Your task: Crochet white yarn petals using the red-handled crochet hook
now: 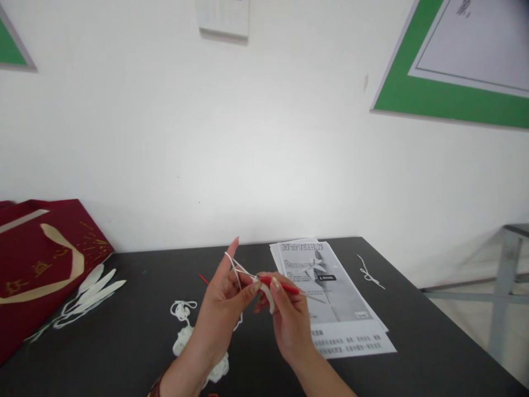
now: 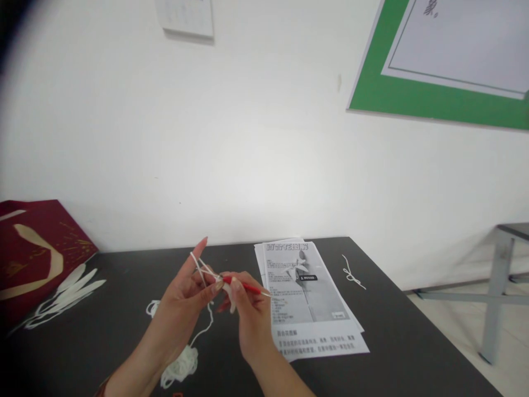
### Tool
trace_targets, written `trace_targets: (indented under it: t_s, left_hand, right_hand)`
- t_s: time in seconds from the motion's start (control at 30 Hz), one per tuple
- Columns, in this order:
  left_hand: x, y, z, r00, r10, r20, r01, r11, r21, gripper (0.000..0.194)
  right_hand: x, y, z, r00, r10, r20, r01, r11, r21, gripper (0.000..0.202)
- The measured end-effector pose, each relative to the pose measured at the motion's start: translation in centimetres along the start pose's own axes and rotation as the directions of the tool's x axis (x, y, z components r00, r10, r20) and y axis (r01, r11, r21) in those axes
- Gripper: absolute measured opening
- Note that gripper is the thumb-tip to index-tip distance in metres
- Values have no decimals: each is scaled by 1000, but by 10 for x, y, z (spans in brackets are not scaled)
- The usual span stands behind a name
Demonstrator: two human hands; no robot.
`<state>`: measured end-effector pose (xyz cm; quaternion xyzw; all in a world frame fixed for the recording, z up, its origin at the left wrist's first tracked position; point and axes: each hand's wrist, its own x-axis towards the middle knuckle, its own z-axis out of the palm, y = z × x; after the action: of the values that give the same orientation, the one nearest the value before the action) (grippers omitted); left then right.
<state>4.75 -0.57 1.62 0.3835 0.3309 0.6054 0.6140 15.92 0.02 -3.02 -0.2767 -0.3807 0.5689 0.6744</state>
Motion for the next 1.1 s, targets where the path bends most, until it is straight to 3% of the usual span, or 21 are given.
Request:
trace_targets:
  t_s: [0.2,0.37,0.47,0.53,0.6,0.67,0.73,0.77,0.8,0.87,0.9,0.97,1.03,1.1]
  left_hand:
    - [1,3,-11,999,-27,18,25,997,71,89]
    - [4,1,-16,998,60,-13,-56,980,193,85]
    - [5,-2,-16,997,68,-32,-57,966,251,83]
    - [6,-4,-17,996,68,-52,-51,962,267,85]
    - [7,-6,-18,996,53,-72,-33,966,256,90]
    - [8,-7,-18,997,13,-80,4,977,211,96]
    - [8,-7,-19,997,-39,-70,48,990,134,100]
    - [8,-6,-19,996,-70,-57,75,993,86,100]
    - [8,-5,-19,994,-104,-38,105,994,36,99]
    - [7,-2,-20,985,-172,16,172,984,-52,96]
    - [7,0,-21,979,-200,48,204,976,-81,94]
    - [8,5,-24,968,-231,101,241,965,-106,93]
    - [8,9,-26,965,-235,115,245,966,-86,92]
    - [7,13,-27,965,-241,106,246,968,-42,91]
  right_hand:
    - [8,-7,-2,976,207,-64,-188,956,227,17]
    - [11,-7,-5,964,255,-72,-233,946,225,20]
    - [11,-9,-6,983,159,-96,-149,984,101,17]
    - [10,-11,-7,994,29,-104,-36,997,-66,13]
    - [7,-12,-10,988,-145,-58,121,947,-299,7]
    - [2,-11,-14,939,-330,94,328,786,-525,10]
    - [-3,-9,-19,824,-451,342,557,533,-637,30]
    - [-5,-7,-22,735,-497,462,667,402,-628,40]
    - [-6,-6,-25,664,-490,565,737,298,-607,48]
    - [-8,-4,-28,607,-449,656,785,214,-581,54]
    - [-7,-4,-28,616,-447,649,781,242,-575,54]
    - [-4,-5,-25,709,-467,528,704,428,-567,45]
    - [0,-6,-19,868,-382,318,496,711,-499,29]
    - [4,-6,-14,971,-183,151,221,930,-294,12]
